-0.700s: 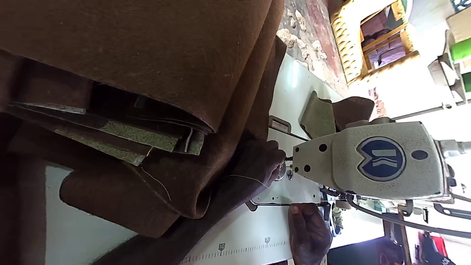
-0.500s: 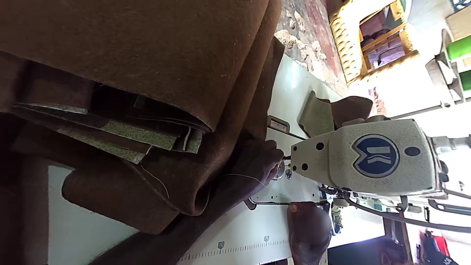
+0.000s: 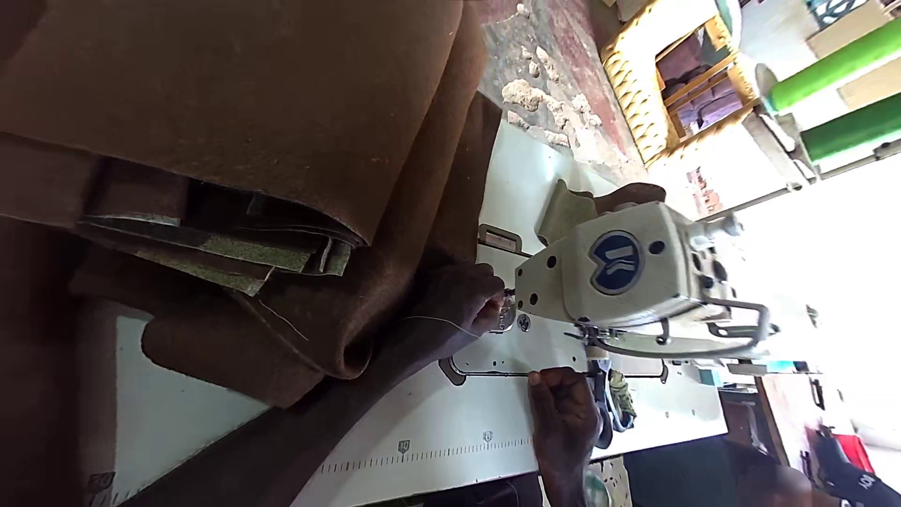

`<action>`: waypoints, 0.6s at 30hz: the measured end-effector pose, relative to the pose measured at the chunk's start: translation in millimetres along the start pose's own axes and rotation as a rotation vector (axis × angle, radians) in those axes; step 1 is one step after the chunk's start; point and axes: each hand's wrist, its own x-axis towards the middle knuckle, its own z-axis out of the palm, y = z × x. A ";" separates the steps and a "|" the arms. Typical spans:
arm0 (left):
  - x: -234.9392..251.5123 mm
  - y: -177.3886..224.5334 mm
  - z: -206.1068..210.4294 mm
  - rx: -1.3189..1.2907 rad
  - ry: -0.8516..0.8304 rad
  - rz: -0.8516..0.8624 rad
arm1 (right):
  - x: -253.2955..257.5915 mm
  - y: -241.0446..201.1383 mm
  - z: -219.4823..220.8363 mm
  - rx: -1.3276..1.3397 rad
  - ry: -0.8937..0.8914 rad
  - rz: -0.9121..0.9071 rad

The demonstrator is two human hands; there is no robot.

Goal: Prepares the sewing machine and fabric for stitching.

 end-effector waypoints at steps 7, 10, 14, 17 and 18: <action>6.1 25.7 -22.5 -0.083 -0.088 -0.006 | -1.6 7.7 -5.0 0.039 0.011 -0.008; 6.3 21.2 -22.8 -0.090 -0.084 -0.021 | -2.9 10.6 -4.4 0.064 0.021 -0.021; 2.6 16.2 -20.4 -0.133 -0.056 -0.007 | -4.1 11.3 -5.7 0.031 0.020 -0.026; 0.2 26.4 -23.3 -0.129 -0.073 -0.018 | -3.2 12.9 -5.4 0.007 0.013 -0.035; -0.9 28.5 -23.9 -0.116 -0.083 -0.015 | -3.0 13.4 -5.6 0.006 0.017 -0.032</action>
